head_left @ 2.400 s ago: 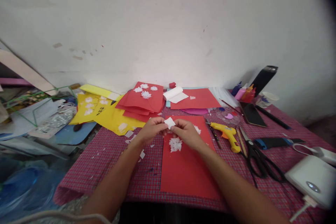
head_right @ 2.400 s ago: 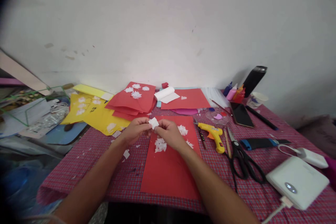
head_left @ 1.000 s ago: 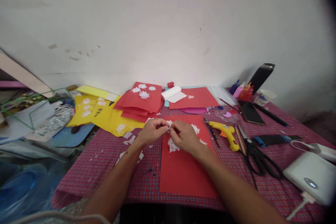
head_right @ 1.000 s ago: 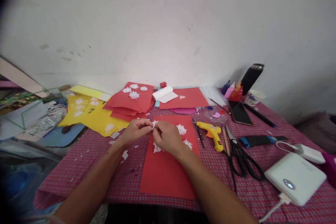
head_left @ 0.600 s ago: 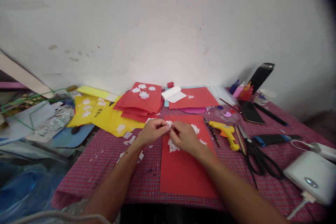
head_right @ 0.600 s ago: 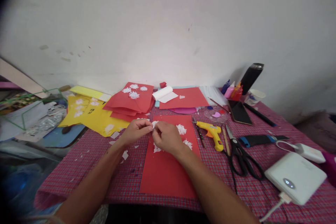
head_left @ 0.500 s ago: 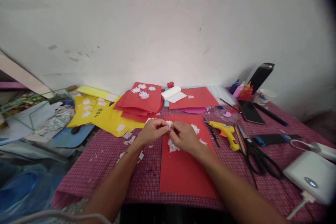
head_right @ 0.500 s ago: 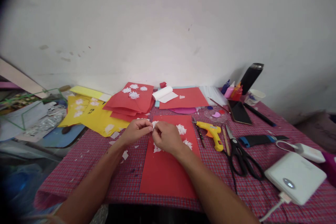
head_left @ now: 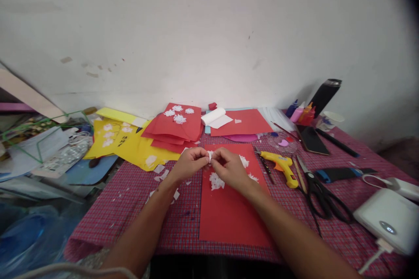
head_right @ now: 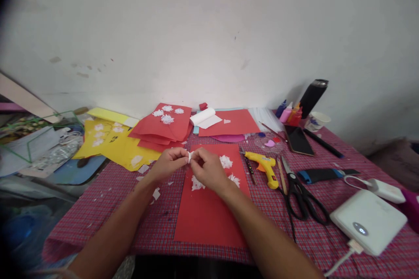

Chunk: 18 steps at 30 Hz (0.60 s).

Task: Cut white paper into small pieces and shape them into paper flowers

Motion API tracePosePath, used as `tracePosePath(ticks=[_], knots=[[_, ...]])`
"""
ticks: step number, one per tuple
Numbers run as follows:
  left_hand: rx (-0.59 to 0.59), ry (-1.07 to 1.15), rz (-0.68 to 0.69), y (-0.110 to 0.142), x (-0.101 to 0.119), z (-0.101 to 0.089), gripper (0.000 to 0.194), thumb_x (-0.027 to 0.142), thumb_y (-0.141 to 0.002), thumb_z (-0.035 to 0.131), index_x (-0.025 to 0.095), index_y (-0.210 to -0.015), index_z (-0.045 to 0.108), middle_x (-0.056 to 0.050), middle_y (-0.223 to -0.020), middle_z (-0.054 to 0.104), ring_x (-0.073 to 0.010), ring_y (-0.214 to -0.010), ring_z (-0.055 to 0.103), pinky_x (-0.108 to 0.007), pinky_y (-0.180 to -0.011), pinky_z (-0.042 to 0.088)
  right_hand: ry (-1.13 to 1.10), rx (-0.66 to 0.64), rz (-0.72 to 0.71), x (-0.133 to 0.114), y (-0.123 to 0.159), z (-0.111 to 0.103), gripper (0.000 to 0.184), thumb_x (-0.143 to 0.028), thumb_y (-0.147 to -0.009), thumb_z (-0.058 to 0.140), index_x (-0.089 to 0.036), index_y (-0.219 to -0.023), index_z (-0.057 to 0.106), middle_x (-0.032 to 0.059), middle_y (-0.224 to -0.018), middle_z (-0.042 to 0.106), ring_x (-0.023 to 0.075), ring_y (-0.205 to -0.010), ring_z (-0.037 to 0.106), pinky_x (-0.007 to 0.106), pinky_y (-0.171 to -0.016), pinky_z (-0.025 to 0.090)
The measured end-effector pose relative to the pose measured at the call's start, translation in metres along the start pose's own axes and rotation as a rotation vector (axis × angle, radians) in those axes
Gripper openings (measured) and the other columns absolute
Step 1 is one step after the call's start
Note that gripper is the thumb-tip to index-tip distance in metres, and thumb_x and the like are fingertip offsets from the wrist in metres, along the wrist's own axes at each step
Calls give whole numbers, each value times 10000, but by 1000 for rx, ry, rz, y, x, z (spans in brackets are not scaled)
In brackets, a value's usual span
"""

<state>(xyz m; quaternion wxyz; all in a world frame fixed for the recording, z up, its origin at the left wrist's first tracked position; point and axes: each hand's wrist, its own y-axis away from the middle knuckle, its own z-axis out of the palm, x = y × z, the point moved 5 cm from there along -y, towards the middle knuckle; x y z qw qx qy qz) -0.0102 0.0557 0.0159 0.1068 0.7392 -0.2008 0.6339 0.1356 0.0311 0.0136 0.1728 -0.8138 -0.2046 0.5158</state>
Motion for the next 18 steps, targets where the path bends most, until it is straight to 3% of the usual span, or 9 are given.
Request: tracePosePath(ticks=[18], knots=[[-63, 86, 0, 2, -1, -1, 189, 234, -766, 690, 115, -913, 698, -30, -713, 661, -118, -630, 590, -251, -631, 474, -76, 56, 62, -2, -2, -4, 143, -245, -876, 557, -195, -745, 530, -27, -667, 558, 114, -589, 492, 227, -554, 370]])
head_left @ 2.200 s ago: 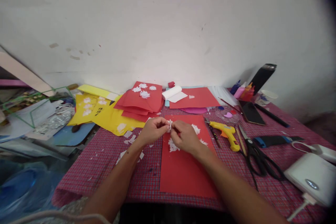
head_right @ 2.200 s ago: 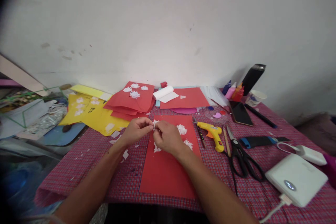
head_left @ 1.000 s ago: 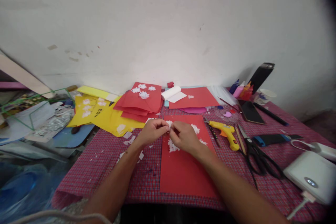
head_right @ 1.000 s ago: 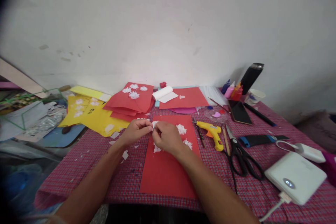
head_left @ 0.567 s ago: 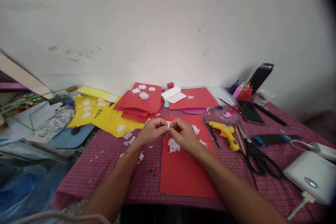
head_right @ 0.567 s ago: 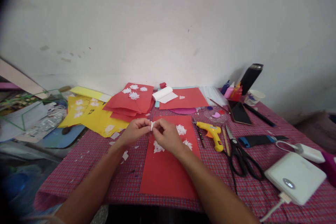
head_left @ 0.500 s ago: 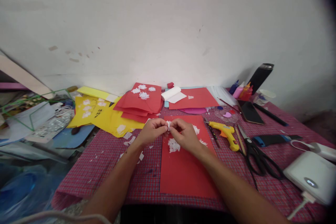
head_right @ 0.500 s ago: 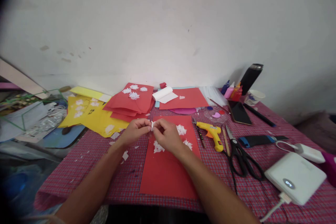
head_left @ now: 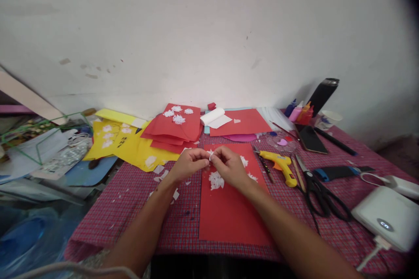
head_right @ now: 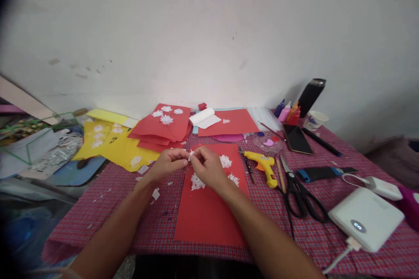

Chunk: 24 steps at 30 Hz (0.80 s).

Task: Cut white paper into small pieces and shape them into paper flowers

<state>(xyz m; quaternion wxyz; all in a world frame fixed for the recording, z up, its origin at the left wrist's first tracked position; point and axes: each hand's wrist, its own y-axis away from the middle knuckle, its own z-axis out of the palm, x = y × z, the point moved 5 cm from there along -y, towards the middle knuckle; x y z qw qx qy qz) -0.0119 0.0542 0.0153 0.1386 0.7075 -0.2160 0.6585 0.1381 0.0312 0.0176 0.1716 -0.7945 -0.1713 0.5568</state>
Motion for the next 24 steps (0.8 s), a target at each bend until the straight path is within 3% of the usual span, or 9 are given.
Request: tracePosePath(ticks=[12, 18, 24], knots=[[27, -42, -10, -1, -2, 0, 146, 248, -814, 649, 119, -874, 687, -22, -680, 645, -108, -604, 580, -243, -614, 467, -28, -10, 61, 2, -1, 1, 163, -263, -868, 569, -190, -728, 532, -26, -653, 554, 111, -575, 485, 227, -541, 364], [19, -40, 2, -4, -7, 1, 201, 222, -760, 702, 116, -930, 692, -41, -784, 677, -103, -663, 581, -229, -634, 453, -163, -22, 196, 13, -2, 3, 211, -329, -855, 592, -195, -714, 510, -42, -619, 495, 109, -552, 440, 224, -508, 350], [48, -111, 6, -3, -4, 0, 169, 210, -763, 681, 116, -903, 685, -30, -754, 662, -96, -640, 556, -223, -611, 438, -282, -92, 294, 14, -3, 7, 231, -367, -851, 595, -201, -717, 506, -43, -585, 526, 115, -508, 471, 227, -471, 363]])
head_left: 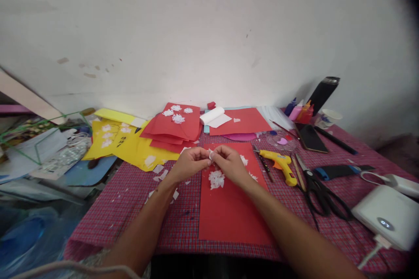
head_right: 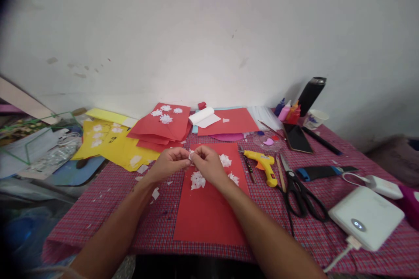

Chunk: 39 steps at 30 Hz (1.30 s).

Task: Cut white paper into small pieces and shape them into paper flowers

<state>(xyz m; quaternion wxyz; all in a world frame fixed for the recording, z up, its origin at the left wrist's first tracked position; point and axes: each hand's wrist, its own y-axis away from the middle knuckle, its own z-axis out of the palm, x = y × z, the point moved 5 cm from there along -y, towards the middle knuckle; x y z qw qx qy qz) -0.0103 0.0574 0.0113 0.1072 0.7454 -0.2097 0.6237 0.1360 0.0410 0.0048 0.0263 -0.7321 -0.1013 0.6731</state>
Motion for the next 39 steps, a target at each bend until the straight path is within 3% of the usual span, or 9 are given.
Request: tracePosePath(ticks=[27, 39], knots=[[41, -69, -11, 1, 4, 3, 189, 304, -817, 639, 125, -870, 670, -20, -703, 630, -95, -603, 530, -216, -575, 413, -92, -24, 68, -1, -1, 1, 297, -431, -820, 645, -199, -703, 503, -43, -554, 559, 112, -488, 515, 218, -461, 390], [98, 23, -39, 0, -1, 1, 173, 311, -807, 639, 138, -803, 628, -8, -683, 630, -93, -580, 548, -216, -570, 437, -154, -47, 90, 0, 0, 1, 228, -382, -813, 637, -177, -731, 582, -24, -620, 611, 98, -488, 525, 213, -464, 392]])
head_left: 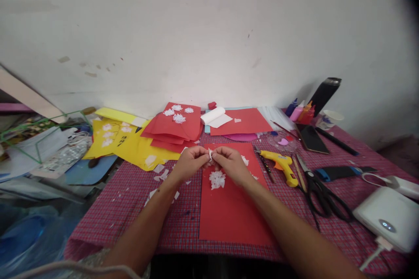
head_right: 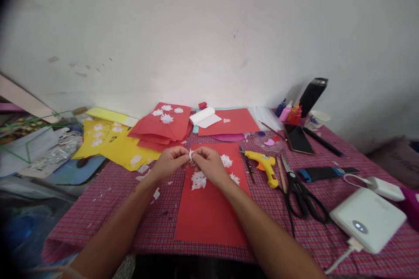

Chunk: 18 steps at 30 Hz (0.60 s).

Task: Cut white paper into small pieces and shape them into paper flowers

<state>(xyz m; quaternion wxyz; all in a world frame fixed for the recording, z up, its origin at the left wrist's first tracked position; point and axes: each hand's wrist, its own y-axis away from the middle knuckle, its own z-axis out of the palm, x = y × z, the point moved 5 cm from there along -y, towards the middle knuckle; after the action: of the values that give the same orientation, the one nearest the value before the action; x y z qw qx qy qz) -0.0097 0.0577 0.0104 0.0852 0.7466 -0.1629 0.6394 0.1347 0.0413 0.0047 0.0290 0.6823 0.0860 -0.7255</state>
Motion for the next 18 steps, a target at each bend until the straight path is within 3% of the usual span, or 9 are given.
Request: tracePosePath(ticks=[3, 8, 18], knots=[[18, 18, -4, 0, 2, -1, 179, 317, -800, 648, 142, -790, 614, -3, -670, 628, -91, -567, 548, -213, -561, 439, -36, -21, -3, 0, 1, 1, 165, -331, -786, 655, -170, -799, 620, -7, -685, 652, 102, -512, 542, 222, -487, 413], [46, 15, 1, -2, 1, -3, 189, 324, -787, 662, 144, -764, 609, 5, -650, 616, -88, -556, 543, -214, -555, 435, -42, -42, -9, 2, 1, 2, 224, -370, -762, 707, -169, -847, 654, 11, -739, 686, 108, -543, 561, 235, -522, 439], [36, 31, -16, -2, -1, -2, 221, 348, -792, 680, 141, -769, 606, -7, -679, 642, -92, -574, 556, -219, -575, 444, 42, 24, 12, -1, 0, 0, 227, -381, -796, 667, -158, -760, 674, 20, -686, 679, 107, -520, 554, 217, -478, 420]])
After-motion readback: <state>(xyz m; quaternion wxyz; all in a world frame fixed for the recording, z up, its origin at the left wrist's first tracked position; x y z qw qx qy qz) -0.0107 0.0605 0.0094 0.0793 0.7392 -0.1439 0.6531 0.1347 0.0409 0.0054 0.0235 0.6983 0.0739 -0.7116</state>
